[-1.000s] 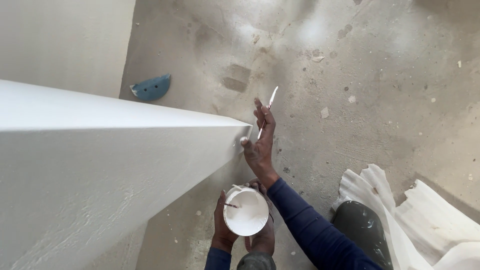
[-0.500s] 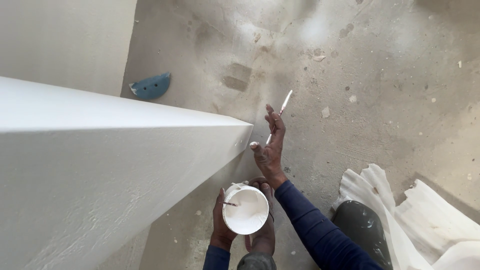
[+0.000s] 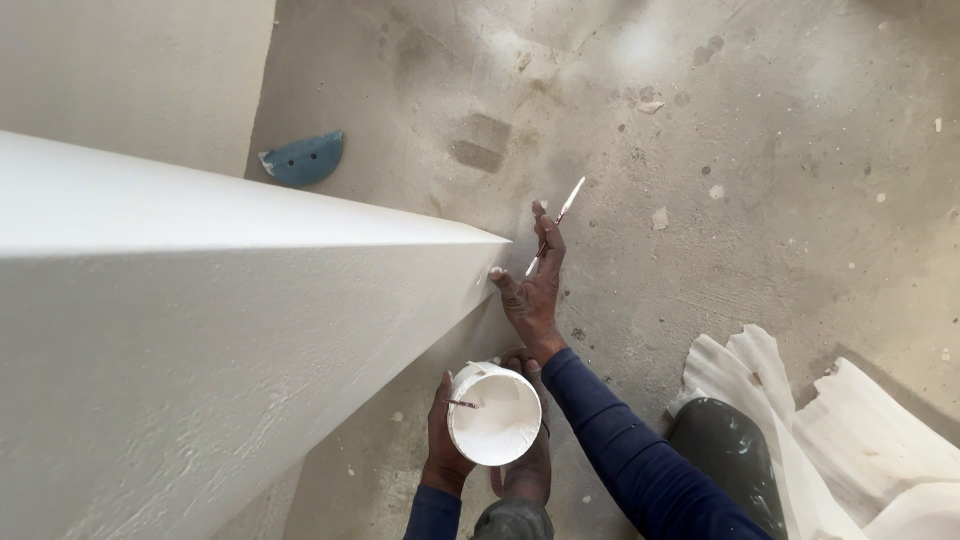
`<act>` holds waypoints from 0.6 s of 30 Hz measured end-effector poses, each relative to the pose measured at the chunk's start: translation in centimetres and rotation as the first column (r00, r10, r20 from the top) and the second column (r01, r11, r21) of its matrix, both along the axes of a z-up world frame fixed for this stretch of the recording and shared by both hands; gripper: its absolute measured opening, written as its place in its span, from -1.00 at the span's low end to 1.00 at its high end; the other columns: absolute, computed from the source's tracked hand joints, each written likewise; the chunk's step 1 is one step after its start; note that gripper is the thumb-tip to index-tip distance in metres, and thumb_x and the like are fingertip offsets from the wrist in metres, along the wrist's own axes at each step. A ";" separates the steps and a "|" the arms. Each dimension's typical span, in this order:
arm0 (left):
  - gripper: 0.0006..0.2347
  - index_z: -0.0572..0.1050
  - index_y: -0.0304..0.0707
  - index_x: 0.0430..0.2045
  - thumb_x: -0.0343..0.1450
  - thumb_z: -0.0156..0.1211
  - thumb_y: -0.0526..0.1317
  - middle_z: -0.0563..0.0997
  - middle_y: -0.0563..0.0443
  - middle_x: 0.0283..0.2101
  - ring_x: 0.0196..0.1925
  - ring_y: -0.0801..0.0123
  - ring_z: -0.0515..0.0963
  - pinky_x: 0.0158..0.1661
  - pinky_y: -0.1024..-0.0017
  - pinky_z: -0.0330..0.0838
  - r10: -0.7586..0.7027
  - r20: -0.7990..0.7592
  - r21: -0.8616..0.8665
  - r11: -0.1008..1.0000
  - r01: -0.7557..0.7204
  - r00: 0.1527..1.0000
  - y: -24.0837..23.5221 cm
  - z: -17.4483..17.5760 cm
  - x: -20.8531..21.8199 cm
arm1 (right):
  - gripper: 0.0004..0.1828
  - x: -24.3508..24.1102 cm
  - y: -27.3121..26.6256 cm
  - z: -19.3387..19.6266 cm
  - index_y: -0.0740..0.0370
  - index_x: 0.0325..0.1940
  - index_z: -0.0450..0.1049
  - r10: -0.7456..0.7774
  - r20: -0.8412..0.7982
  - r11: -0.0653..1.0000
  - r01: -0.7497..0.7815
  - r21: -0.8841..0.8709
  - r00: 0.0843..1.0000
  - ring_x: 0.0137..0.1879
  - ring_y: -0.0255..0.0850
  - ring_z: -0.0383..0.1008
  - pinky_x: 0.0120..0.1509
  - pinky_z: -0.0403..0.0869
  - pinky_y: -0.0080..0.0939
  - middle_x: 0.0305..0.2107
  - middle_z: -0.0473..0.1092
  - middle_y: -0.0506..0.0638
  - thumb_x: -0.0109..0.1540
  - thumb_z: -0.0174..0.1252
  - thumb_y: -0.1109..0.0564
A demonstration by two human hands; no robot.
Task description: The person holds a small cup of white paint in one hand and a small brush in the other, dabbing and brushing white paint onto the edges and corners of white beams and trim on a concrete floor. They move along the beams, reloading the brush from the cup, and at times touch the painted surface with a hand.
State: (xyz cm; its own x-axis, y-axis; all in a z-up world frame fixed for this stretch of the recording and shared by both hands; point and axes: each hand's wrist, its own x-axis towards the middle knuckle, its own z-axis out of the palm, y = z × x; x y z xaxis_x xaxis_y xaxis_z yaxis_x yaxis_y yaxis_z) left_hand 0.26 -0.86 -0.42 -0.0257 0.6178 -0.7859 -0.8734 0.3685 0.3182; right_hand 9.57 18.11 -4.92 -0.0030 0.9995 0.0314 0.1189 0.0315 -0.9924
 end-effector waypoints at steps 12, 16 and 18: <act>-0.42 0.37 -0.47 0.20 0.53 -0.17 0.14 0.55 -0.29 0.13 0.14 0.09 0.58 0.10 0.20 0.53 0.006 0.053 0.032 0.999 -0.008 0.999 -0.5 -0.9 0.0 | 0.26 0.9 -0.5 0.4 0.00 0.56 -0.10 0.003 0.048 0.999 -0.005 0.042 0.999 0.69 -0.02 -0.05 0.82 0.00 0.03 0.53 0.05 0.08 0.02 0.20 -0.65; -0.40 0.37 -0.48 0.20 0.51 -0.20 0.15 0.56 -0.27 0.15 0.15 0.10 0.59 0.12 0.21 0.52 0.013 0.088 0.039 0.999 -0.017 0.996 0.3 0.6 0.2 | 0.24 3.1 -0.5 1.0 0.00 0.56 -0.09 -0.029 0.150 0.992 0.010 0.126 0.988 0.68 -0.02 0.00 0.80 0.05 0.01 0.52 0.07 0.06 0.01 0.34 -0.48; -0.39 0.36 -0.50 0.20 0.51 -0.22 0.16 0.55 -0.25 0.17 0.18 0.10 0.58 0.15 0.21 0.51 0.024 0.144 0.058 0.998 -0.033 0.989 0.2 0.2 0.5 | 0.23 5.9 -0.9 2.2 0.00 0.57 -0.09 -0.060 0.185 0.985 0.028 0.169 0.981 0.67 -0.02 0.03 0.80 0.07 0.01 0.52 0.08 0.06 0.02 0.41 -0.39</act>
State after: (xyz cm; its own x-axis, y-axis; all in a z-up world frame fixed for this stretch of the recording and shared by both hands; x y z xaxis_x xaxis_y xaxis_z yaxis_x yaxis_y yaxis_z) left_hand 0.77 -0.67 -0.21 0.0661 0.6646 -0.7443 -0.9216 0.3266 0.2098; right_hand 15.44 17.22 -2.70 0.0195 0.9799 0.1986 0.3085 0.1831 -0.9334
